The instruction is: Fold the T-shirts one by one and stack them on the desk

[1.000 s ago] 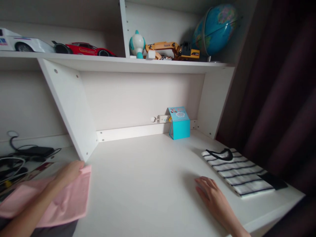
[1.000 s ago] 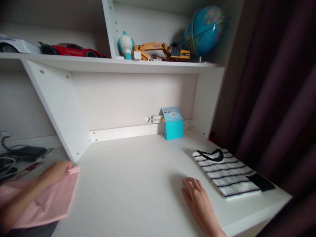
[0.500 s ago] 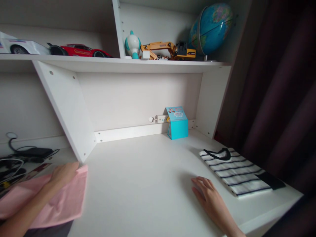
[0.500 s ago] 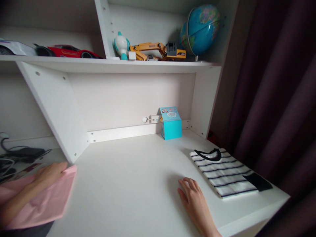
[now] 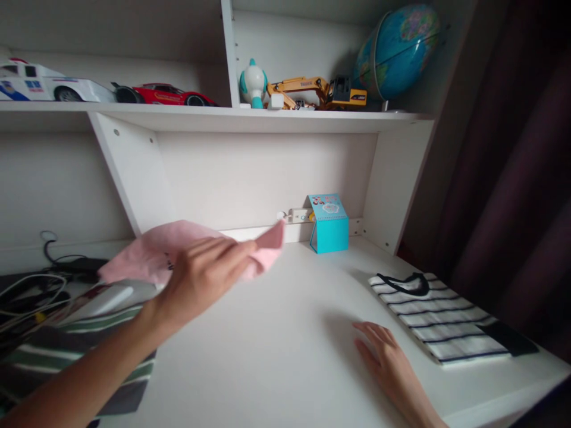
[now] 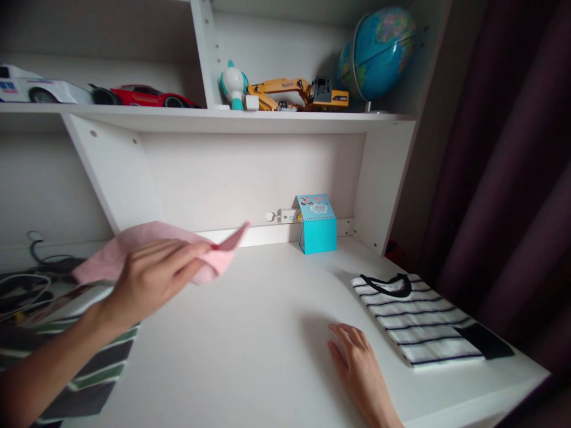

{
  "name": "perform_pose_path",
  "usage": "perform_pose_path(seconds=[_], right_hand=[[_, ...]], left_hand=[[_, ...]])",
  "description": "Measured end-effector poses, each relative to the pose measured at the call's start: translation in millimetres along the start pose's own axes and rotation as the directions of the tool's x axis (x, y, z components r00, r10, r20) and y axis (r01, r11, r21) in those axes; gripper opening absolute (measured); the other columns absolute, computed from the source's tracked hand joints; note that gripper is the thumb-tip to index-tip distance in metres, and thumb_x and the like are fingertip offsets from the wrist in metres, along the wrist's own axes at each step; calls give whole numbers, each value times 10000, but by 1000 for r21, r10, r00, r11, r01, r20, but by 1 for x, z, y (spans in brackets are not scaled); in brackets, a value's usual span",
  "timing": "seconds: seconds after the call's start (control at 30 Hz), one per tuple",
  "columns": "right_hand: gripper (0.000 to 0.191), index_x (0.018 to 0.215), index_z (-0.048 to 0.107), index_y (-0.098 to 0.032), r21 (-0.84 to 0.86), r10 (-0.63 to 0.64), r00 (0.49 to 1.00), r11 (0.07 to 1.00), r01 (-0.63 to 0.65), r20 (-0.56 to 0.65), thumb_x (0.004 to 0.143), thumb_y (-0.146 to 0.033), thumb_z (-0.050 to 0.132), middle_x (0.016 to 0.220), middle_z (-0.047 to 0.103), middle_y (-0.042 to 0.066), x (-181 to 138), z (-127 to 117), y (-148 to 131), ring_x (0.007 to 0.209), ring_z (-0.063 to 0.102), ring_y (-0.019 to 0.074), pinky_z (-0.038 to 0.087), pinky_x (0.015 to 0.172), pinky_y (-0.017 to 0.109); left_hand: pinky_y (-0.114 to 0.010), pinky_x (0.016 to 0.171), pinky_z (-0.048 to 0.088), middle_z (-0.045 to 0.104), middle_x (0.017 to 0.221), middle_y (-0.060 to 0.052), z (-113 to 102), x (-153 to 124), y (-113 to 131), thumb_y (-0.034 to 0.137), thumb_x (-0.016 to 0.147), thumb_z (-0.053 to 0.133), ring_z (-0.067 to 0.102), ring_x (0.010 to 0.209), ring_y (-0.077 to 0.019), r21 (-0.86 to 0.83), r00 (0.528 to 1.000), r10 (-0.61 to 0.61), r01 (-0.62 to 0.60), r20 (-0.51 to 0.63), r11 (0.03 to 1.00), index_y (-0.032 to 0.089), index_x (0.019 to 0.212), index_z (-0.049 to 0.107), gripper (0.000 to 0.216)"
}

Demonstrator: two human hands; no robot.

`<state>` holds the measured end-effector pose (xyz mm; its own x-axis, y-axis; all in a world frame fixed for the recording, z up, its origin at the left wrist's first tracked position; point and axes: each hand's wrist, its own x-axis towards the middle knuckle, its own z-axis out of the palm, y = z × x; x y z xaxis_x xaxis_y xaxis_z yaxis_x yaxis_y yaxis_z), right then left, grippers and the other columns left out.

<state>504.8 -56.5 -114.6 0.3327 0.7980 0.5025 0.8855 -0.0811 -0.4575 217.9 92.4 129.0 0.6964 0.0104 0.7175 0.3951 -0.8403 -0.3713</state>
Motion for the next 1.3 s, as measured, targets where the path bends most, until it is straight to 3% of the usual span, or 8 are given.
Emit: perform_pose_path(seconds=[0.1, 0.3, 0.63, 0.83, 1.0, 1.13, 1.23, 1.3], right_hand=[[349, 1170, 502, -228, 221, -3, 998, 975, -12, 66, 868, -379, 416, 1129, 564, 86, 3, -13, -32, 1003, 554, 195, 458, 861, 323], [364, 1145, 526, -198, 399, 15, 957, 907, -134, 289, 894, -400, 358, 1082, 608, 92, 7, -32, -67, 903, 604, 170, 479, 809, 278], [432, 1244, 471, -237, 7, -150, 910, 987, 160, 386, 824, -333, 503, 1289, 470, 70, 21, -13, -14, 1199, 385, 250, 341, 983, 419], [326, 943, 579, -199, -191, -121, 936, 963, 191, 330, 768, -28, 363, 876, 596, 63, 30, -14, -8, 839, 540, 185, 431, 691, 272], [204, 785, 544, -184, -281, 98, 990, 957, -67, 100, 755, -46, 397, 706, 564, 52, 54, -27, -10, 673, 556, 192, 353, 540, 238], [294, 1007, 456, -173, -161, 111, 993, 982, -103, 40, 770, -38, 345, 671, 589, 5, 98, -31, -67, 592, 566, 146, 379, 557, 218], [346, 1092, 406, -189, 230, -178, 983, 959, 164, 41, 796, -48, 295, 938, 618, 11, 107, -40, -151, 828, 586, 94, 424, 732, 181], [385, 1169, 431, -218, 540, -546, 825, 742, 396, 146, 826, -97, 302, 1102, 588, -7, 95, -51, -202, 991, 544, 85, 404, 857, 190]], left_hand=[[-234, 655, 411, 579, 653, 13, 24, -9, 54, 150, 858, 453, 543, 644, -116, -215, 976, 199, -177, 85, 960, 169, 779, 572, 144], [-277, 751, 399, 619, 766, 20, 71, -67, 108, 253, 811, 584, 535, 747, -139, -488, 788, 488, -279, 376, 827, 196, 715, 573, 112], [-291, 810, 366, 564, 557, 57, 137, -146, 148, 333, 780, 629, 505, 645, -119, -505, 870, 422, -251, 257, 826, 198, 656, 573, 192], [-188, 779, 425, 593, 920, -32, 88, -129, 108, 189, 805, 510, 552, 810, -129, -559, 857, 141, 190, 495, 807, 187, 981, 576, 188], [-242, 899, 391, 519, 1159, -80, 66, -119, 85, 33, 700, 417, 498, 1060, -181, -349, 683, -212, 584, 699, 733, 176, 1087, 535, 429], [-156, 621, 441, 612, 727, 5, 77, -107, 109, 55, 715, 446, 576, 678, -109, -399, 584, -69, 631, 809, 666, 149, 777, 572, 169], [-107, 501, 412, 601, 663, 44, 81, -96, 137, 77, 746, 497, 551, 574, -65, -565, 713, 129, 417, 689, 712, 171, 842, 583, 159], [-134, 513, 450, 604, 696, 28, 74, -96, 149, 148, 801, 467, 566, 610, -86, -523, 789, 162, 223, 592, 823, 197, 909, 624, 197]])
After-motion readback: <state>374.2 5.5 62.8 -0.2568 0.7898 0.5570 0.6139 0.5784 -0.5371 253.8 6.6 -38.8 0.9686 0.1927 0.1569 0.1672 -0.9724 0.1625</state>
